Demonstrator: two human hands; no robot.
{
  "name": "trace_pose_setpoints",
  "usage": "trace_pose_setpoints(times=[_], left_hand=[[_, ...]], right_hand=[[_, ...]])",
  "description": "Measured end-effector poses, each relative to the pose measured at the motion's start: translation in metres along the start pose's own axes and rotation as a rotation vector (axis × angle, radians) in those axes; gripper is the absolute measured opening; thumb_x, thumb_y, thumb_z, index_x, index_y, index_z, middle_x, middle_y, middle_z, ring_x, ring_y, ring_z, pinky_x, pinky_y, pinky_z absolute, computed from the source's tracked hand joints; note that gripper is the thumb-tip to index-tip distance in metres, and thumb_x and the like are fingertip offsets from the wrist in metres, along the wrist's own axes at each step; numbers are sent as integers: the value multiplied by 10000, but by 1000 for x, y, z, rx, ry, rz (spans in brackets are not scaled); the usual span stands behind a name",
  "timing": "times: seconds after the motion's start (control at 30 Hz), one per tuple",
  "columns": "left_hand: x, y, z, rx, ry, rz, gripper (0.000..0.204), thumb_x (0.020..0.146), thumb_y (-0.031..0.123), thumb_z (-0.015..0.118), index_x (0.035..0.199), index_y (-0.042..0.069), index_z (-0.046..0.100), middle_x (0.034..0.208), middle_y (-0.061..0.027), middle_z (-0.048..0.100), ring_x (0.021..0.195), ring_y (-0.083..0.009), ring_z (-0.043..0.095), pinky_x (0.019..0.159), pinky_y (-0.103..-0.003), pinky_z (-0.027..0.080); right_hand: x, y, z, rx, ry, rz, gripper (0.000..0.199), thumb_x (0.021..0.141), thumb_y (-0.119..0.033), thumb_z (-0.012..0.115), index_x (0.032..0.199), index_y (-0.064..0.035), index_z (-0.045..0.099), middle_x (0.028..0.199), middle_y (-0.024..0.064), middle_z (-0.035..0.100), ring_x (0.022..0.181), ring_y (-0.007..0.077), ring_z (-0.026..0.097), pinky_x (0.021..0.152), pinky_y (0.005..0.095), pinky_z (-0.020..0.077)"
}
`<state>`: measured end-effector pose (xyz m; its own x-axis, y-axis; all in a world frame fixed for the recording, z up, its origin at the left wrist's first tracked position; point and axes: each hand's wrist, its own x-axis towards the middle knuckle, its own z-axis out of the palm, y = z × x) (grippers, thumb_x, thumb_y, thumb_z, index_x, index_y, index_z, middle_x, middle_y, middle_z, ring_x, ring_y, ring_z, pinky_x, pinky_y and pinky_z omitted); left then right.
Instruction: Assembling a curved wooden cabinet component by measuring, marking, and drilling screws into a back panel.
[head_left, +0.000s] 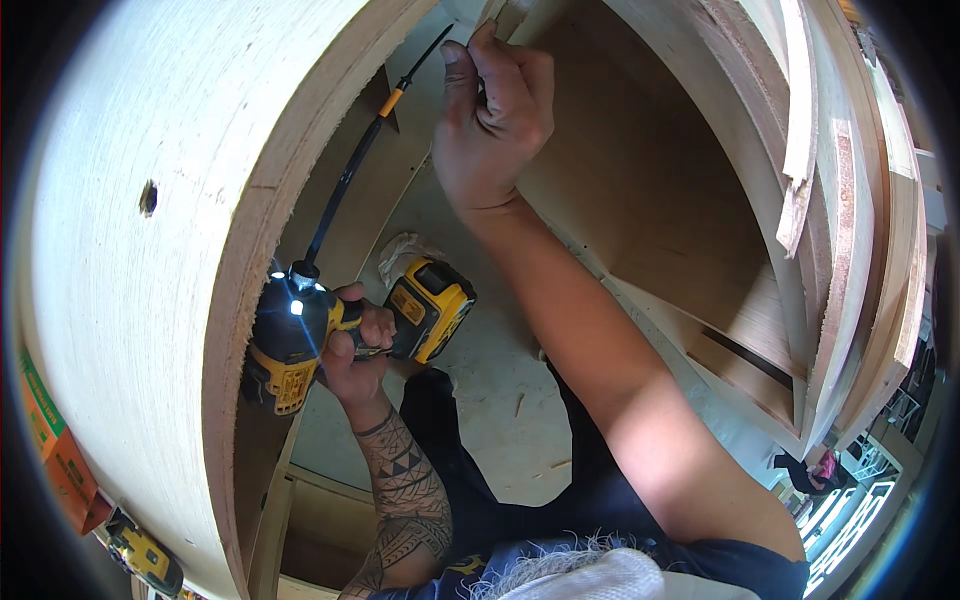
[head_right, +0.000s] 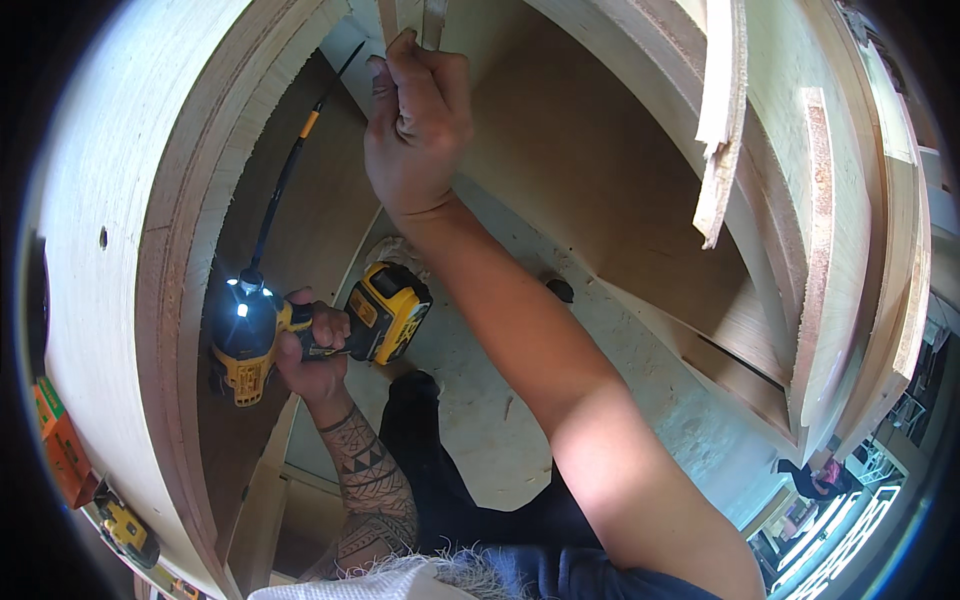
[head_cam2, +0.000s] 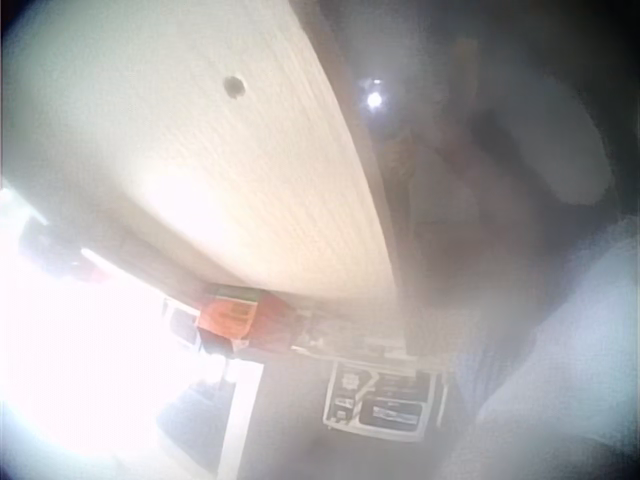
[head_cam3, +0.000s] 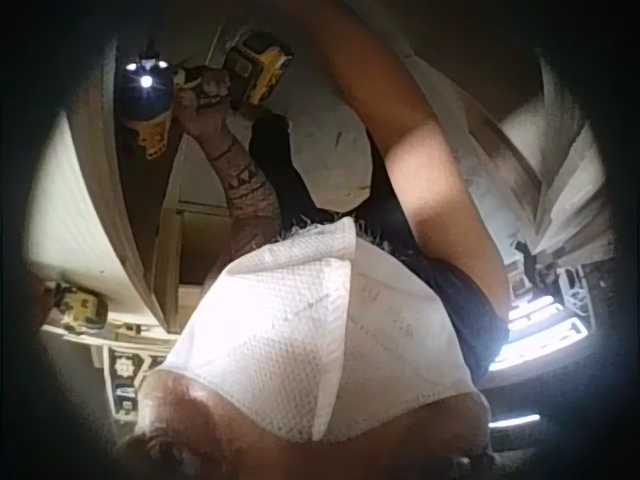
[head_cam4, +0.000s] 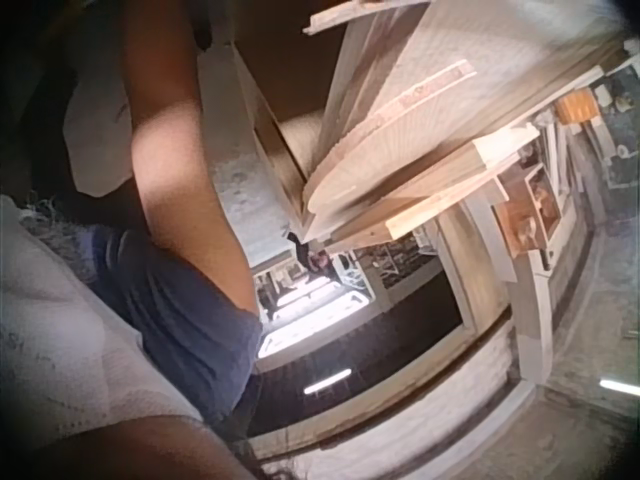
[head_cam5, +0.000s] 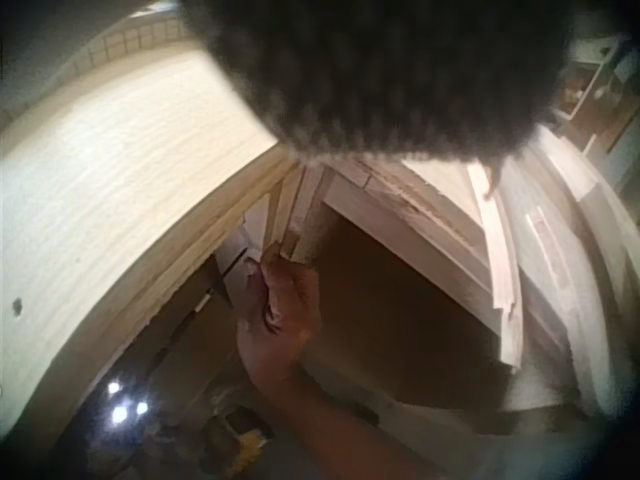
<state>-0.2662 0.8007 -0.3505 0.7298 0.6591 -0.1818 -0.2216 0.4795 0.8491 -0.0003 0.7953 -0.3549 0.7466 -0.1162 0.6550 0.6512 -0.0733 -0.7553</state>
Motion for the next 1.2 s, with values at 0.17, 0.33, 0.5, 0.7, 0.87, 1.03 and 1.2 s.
trace_pose_setpoints(times=[0.17,0.33,0.5,0.7,0.87,1.03,1.2], left_hand=[[1,2,-2,-81,-33,5,605,925,396,646,1314,-51,526,797,-37,569,683,-148,535,694,-324,443],[2,1,-2,-100,-52,-2,608,926,394,659,1314,-54,525,796,-39,574,682,-149,536,693,-324,444],[4,-3,-2,-100,-40,-3,618,930,403,663,1309,-65,527,791,-42,586,673,-144,532,684,-324,450],[8,-2,3,-28,16,-97,564,963,483,573,1252,1,524,721,-2,520,627,-122,506,662,-312,424],[11,-2,8,-51,-25,-112,475,965,498,565,1127,54,519,709,9,497,617,-114,495,662,-307,418],[14,-7,5,-8,-38,-104,464,957,506,569,1100,68,517,705,14,490,609,-113,488,668,-304,412],[19,-9,8,17,-58,-102,459,950,504,572,1102,74,519,708,15,499,623,-116,495,678,-308,414]], right_hand=[[0,-1,-1,-6,-15,2,256,820,90,748,1053,-17,724,876,73,583,687,143,575,610,276,488],[-1,0,-3,-1,-45,15,321,802,134,729,1078,-31,719,888,85,583,695,176,608,622,300,509],[-1,-1,-2,-6,-35,29,305,808,124,731,1068,-33,722,882,80,577,692,173,606,615,299,503],[-4,2,-4,-42,-60,50,313,819,127,721,1095,-20,714,910,72,573,716,157,600,637,282,500],[-7,4,1,11,-50,70,333,818,148,700,1108,-16,708,956,84,573,747,165,602,659,278,508],[-7,10,3,49,-59,90,322,817,153,692,1097,-5,706,1005,104,573,785,182,614,676,286,518],[-8,14,5,12,-24,73,199,874,68,727,1062,1,720,1062,92,574,701,51,532,558,206,445]])
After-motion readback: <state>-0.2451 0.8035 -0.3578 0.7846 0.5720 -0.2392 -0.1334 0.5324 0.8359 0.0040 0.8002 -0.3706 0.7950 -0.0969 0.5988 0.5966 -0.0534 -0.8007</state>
